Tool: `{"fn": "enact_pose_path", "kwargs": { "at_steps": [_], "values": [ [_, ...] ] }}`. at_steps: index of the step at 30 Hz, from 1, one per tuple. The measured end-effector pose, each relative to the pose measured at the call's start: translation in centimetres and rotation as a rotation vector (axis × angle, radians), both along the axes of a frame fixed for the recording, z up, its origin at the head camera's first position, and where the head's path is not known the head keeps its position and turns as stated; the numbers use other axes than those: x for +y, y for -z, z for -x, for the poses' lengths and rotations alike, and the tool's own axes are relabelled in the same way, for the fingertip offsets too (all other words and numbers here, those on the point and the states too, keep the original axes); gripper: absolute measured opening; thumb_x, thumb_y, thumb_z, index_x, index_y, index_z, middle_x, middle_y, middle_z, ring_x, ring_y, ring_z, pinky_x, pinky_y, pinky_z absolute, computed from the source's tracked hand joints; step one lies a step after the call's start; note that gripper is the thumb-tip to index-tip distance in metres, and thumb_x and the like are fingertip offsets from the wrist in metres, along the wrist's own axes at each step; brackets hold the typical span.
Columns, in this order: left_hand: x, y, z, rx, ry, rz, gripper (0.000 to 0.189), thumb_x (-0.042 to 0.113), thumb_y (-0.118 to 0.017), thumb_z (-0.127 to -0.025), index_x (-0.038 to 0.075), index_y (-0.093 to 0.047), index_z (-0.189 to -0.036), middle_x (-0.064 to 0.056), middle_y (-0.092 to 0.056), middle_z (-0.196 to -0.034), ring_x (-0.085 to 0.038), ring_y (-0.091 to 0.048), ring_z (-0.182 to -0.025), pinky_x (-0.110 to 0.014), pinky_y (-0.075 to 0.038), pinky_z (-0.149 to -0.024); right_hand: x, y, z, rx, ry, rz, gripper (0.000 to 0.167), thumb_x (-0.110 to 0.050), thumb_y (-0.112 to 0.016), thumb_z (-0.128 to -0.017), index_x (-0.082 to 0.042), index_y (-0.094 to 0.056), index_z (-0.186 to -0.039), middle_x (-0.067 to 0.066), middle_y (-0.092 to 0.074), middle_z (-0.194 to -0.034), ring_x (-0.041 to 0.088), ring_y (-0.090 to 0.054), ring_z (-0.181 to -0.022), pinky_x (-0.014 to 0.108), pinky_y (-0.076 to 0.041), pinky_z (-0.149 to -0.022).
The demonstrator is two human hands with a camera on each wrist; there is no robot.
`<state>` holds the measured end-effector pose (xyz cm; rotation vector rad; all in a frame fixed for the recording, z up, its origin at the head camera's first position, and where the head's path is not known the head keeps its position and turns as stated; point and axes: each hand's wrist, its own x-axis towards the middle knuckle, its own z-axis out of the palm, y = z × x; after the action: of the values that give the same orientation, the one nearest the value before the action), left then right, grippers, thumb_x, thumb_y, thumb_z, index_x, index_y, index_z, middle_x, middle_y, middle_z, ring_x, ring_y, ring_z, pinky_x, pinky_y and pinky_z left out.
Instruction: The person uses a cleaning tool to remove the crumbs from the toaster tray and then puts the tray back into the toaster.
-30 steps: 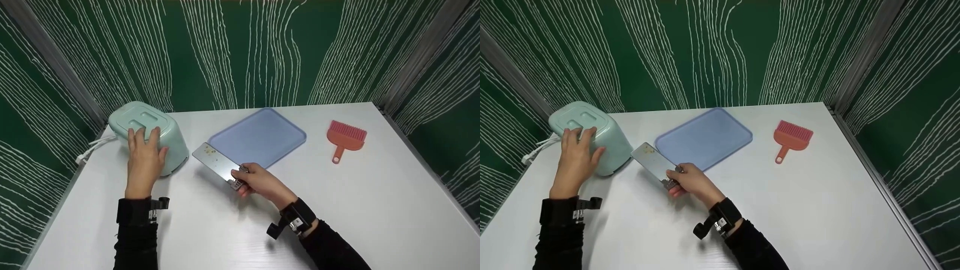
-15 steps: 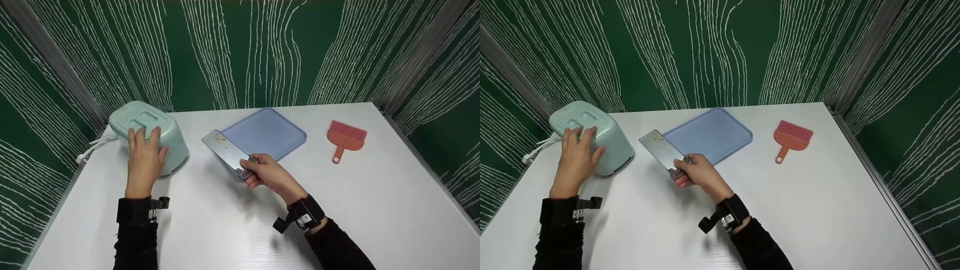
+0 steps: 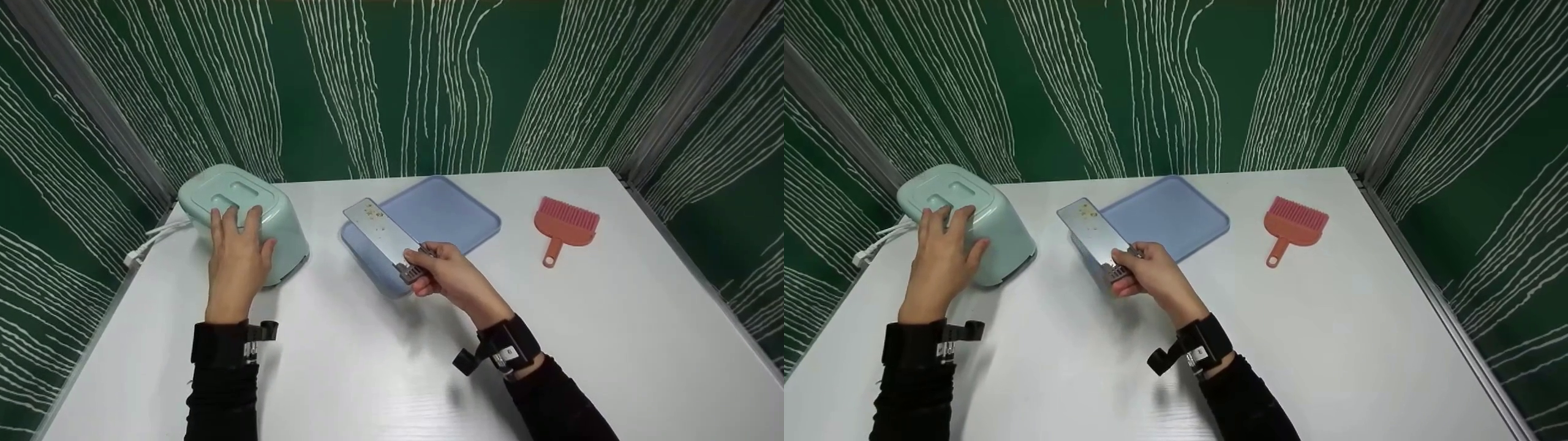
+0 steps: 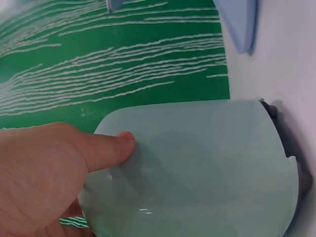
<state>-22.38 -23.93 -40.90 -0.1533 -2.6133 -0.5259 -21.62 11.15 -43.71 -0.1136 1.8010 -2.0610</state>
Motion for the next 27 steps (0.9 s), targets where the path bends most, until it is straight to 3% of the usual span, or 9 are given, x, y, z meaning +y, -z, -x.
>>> {"fn": "enact_pose_path", "kwargs": {
  "at_steps": [10, 15, 19, 27],
  "values": [
    [0.9, -0.7, -0.1, 0.005, -0.005, 0.031, 0.057, 0.018, -0.075, -0.1, 0.001, -0.052, -0.15, -0.04, -0.038, -0.159, -0.066, -0.025, -0.155, -0.081, -0.032, -0.119, 1.2, -0.8, 0.2, 0.029, 0.043, 0.017, 0.019, -0.018, -0.056, -0.112, 0.0, -0.056, -0.109, 0.0, -0.072, -0.074, 0.004, -0.065, -0.05, 0.019, -0.059, -0.052],
    [2.0, -1.0, -0.3, 0.076, 0.046, 0.009, 0.054, 0.016, -0.077, -0.098, -0.001, -0.056, -0.145, -0.04, -0.044, -0.154, -0.064, -0.034, -0.151, -0.079, -0.032, -0.12, 1.8, -1.1, 0.3, 0.037, 0.063, 0.029, 0.019, -0.018, -0.056, -0.112, 0.001, -0.055, -0.11, -0.001, -0.072, -0.072, 0.003, -0.066, -0.05, 0.019, -0.059, -0.053],
    [3.0, -1.4, -0.6, 0.093, 0.082, -0.029, 0.051, 0.015, -0.077, -0.098, -0.002, -0.058, -0.142, -0.038, -0.046, -0.152, -0.062, -0.039, -0.15, -0.072, -0.036, -0.123, 2.0, -1.3, 0.3, 0.029, 0.073, 0.042, 0.019, -0.018, -0.056, -0.112, 0.001, -0.054, -0.111, -0.001, -0.072, -0.073, 0.003, -0.068, -0.051, 0.019, -0.059, -0.053],
    [5.6, -1.7, -1.2, 0.075, 0.153, -0.141, 0.044, 0.019, -0.076, -0.101, 0.002, -0.064, -0.139, -0.027, -0.056, -0.144, -0.045, -0.056, -0.139, -0.06, -0.052, -0.114, 2.2, -1.4, 0.4, 0.018, 0.097, 0.067, 0.019, -0.018, -0.056, -0.112, 0.001, -0.054, -0.112, 0.001, -0.073, -0.074, 0.004, -0.069, -0.052, 0.019, -0.059, -0.054]
  ]
}}
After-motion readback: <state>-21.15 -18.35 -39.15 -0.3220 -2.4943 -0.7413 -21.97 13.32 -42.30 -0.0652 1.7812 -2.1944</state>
